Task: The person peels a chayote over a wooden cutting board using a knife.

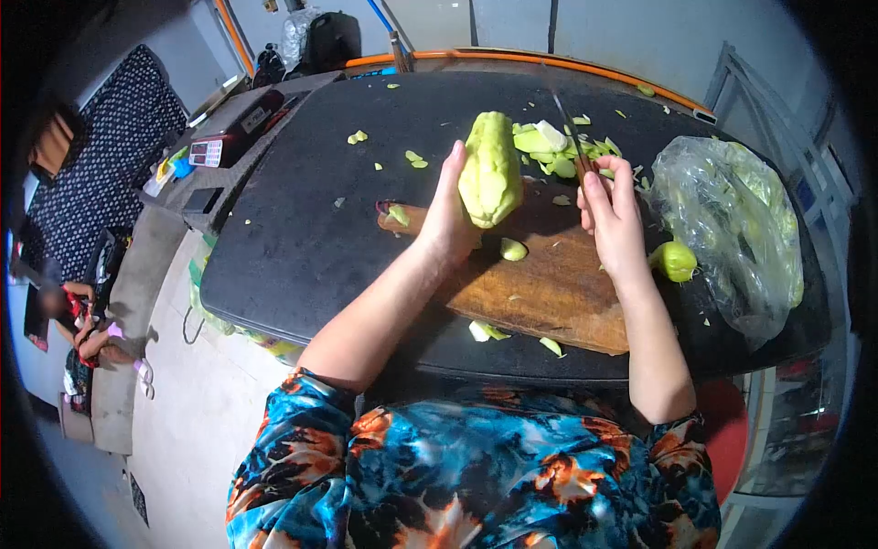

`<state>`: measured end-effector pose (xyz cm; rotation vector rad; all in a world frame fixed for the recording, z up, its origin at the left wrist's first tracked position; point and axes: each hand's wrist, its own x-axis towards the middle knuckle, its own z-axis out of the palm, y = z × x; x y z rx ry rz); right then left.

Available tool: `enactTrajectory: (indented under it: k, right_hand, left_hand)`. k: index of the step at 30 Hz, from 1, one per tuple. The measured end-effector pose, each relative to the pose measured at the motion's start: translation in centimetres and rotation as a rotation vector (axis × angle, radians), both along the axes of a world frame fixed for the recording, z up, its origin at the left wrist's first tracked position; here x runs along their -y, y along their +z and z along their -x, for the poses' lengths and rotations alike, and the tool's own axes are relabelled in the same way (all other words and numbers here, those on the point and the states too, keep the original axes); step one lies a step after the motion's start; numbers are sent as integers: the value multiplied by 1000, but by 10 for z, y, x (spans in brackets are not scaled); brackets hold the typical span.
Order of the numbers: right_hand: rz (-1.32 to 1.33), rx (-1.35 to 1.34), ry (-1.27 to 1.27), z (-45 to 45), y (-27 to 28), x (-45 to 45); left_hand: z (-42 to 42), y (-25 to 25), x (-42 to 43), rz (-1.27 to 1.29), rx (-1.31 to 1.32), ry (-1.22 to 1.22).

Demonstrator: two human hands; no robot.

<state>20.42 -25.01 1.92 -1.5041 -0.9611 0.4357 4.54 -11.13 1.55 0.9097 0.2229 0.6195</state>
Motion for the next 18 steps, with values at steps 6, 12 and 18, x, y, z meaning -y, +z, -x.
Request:
enactTrajectory:
  k: [6, 12, 18]
  right_hand:
    - [-92, -640, 411, 32, 28, -12]
    - [11, -723, 498, 20, 20, -22]
    - [-130, -874, 592, 25, 11, -31]
  left_hand:
    - [-28, 1, 32, -245, 89, 167]
    - [-31, -13, 11, -817, -55, 566]
    - [-12, -21, 6, -669, -168, 381]
